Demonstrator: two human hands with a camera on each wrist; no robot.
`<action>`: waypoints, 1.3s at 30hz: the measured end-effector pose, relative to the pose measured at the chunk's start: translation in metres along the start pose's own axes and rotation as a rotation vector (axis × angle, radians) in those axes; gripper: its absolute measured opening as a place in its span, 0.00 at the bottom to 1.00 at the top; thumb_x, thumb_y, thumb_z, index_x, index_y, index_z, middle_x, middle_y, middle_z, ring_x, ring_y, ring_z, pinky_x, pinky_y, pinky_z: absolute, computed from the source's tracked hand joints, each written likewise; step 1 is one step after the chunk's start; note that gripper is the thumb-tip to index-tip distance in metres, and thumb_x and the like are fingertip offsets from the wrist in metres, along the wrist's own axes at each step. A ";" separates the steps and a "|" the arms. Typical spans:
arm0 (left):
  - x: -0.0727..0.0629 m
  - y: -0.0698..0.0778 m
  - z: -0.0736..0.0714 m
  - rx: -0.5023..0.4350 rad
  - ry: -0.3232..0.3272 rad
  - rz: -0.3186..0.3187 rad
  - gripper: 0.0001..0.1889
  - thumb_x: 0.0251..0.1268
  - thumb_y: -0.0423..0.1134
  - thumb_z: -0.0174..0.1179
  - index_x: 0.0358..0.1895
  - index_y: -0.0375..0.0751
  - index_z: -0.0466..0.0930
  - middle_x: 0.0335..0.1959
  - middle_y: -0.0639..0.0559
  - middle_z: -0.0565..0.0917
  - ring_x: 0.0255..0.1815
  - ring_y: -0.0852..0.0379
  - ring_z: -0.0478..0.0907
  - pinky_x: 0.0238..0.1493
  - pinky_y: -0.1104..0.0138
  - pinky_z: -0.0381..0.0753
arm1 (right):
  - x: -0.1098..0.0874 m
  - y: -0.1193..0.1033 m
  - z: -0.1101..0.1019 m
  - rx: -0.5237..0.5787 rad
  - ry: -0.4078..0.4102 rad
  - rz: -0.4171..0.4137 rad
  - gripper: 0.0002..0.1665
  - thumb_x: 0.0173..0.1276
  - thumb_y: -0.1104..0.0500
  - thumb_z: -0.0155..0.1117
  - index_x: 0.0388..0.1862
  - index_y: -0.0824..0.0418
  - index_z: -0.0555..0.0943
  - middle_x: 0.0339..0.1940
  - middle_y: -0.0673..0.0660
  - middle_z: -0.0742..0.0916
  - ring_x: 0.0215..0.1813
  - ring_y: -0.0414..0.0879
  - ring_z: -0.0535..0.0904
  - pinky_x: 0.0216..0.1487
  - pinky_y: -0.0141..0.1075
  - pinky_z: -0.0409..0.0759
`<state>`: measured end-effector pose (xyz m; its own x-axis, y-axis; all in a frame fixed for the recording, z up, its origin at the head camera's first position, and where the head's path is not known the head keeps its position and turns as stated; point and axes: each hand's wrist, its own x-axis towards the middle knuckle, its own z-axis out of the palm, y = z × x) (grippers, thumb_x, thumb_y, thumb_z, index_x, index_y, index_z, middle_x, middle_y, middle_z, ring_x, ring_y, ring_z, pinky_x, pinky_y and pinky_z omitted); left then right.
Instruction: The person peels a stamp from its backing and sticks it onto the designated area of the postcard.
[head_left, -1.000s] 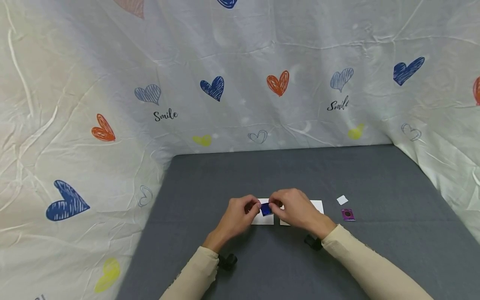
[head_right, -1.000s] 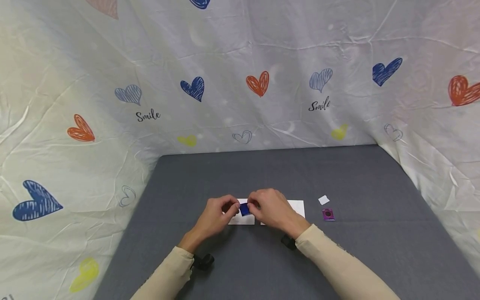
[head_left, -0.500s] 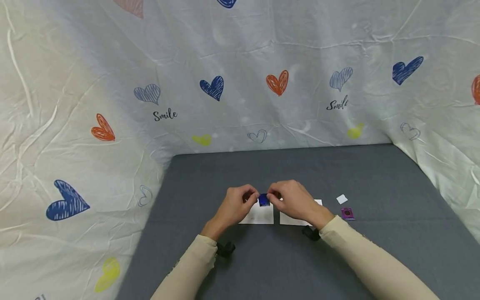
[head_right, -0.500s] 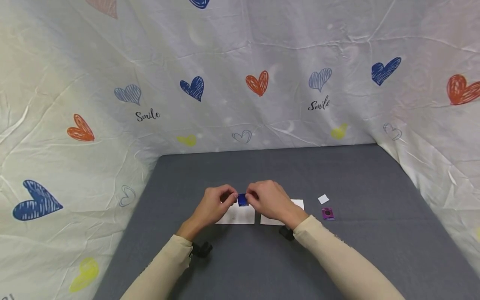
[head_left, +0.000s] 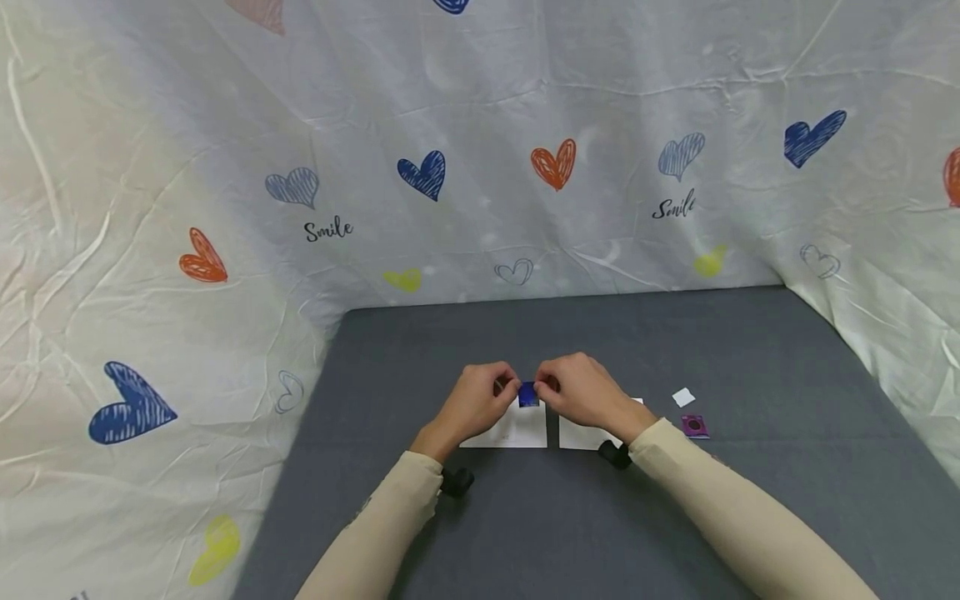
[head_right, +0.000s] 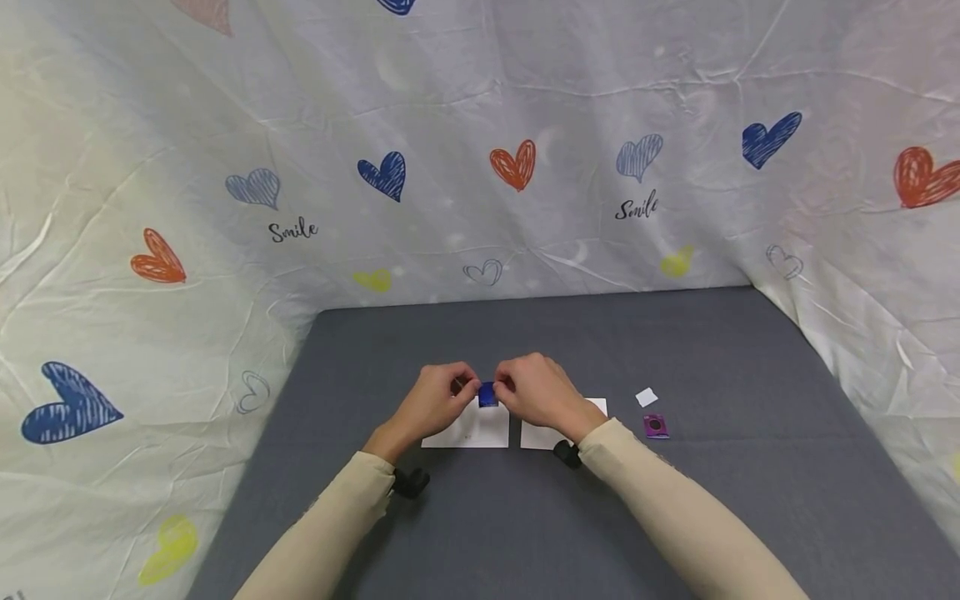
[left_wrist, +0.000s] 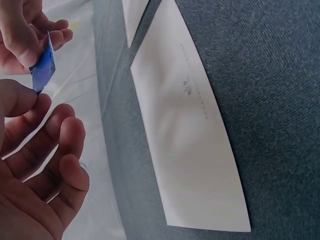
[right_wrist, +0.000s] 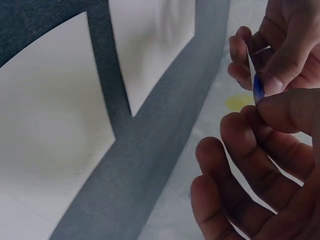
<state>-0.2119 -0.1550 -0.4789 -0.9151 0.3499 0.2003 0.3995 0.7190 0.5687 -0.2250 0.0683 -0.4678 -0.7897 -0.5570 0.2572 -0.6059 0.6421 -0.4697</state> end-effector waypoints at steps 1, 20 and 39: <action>0.001 0.000 0.002 0.007 -0.010 -0.006 0.07 0.80 0.38 0.64 0.40 0.45 0.89 0.33 0.54 0.89 0.29 0.65 0.81 0.34 0.67 0.83 | 0.000 0.002 0.001 0.001 -0.008 0.008 0.09 0.77 0.57 0.68 0.33 0.51 0.89 0.25 0.42 0.85 0.25 0.33 0.75 0.30 0.33 0.76; 0.010 -0.003 0.019 0.054 -0.104 -0.082 0.07 0.81 0.40 0.64 0.43 0.45 0.90 0.36 0.52 0.90 0.29 0.62 0.81 0.32 0.65 0.81 | 0.003 0.025 0.020 0.052 -0.121 0.126 0.10 0.78 0.57 0.69 0.33 0.52 0.88 0.26 0.45 0.86 0.25 0.38 0.76 0.31 0.36 0.75; 0.015 -0.009 0.039 0.119 -0.108 -0.224 0.07 0.78 0.41 0.67 0.40 0.45 0.90 0.30 0.55 0.85 0.26 0.61 0.77 0.30 0.65 0.77 | 0.013 0.072 0.067 0.134 -0.133 0.133 0.11 0.75 0.54 0.65 0.30 0.49 0.86 0.21 0.45 0.83 0.22 0.42 0.75 0.27 0.40 0.72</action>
<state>-0.2266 -0.1326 -0.5125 -0.9728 0.2317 -0.0092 0.1976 0.8490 0.4901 -0.2719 0.0722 -0.5548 -0.8367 -0.5423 0.0762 -0.4721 0.6439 -0.6021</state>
